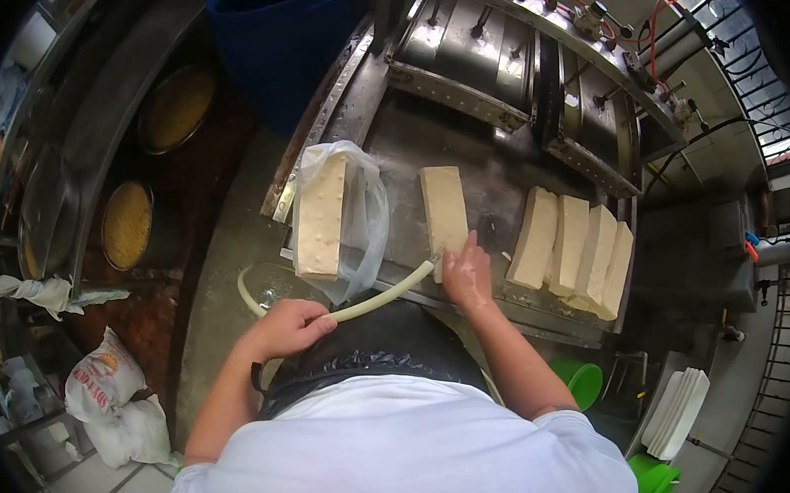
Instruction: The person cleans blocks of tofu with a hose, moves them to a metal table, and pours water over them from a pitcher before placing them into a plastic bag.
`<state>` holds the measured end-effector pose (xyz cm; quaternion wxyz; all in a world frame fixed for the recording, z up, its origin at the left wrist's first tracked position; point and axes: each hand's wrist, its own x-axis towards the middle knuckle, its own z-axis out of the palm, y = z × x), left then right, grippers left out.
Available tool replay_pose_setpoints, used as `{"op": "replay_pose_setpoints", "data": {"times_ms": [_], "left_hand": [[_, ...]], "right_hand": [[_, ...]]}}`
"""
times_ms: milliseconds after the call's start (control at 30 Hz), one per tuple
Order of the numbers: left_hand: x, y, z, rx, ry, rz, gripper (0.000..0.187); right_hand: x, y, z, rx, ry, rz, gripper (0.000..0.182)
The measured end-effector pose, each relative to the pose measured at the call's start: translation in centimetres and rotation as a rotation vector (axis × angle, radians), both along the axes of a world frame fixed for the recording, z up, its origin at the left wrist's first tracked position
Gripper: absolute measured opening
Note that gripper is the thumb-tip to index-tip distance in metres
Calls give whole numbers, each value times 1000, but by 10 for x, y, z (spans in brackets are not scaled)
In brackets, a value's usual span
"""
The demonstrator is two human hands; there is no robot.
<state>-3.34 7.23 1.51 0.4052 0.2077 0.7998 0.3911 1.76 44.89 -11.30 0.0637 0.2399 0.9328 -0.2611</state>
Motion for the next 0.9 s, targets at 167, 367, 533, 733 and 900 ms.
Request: {"op": "replay_pose_setpoints", "data": {"times_ms": [167, 367, 533, 733, 900], "left_hand": [[-3, -1, -3, 17, 20, 18, 37], [0, 7, 1, 25, 33, 71, 37], [1, 10, 0, 23, 30, 54, 37], [-2, 11, 7, -4, 31, 34, 37], [0, 3, -4, -34, 43, 26, 36]], "right_hand": [[-69, -9, 11, 222, 87, 108, 97], [-158, -1, 29, 165, -20, 175, 103], [-152, 3, 12, 281, 164, 285, 105], [-98, 12, 19, 53, 100, 311, 114], [-27, 11, 22, 128, -64, 87, 92]]}}
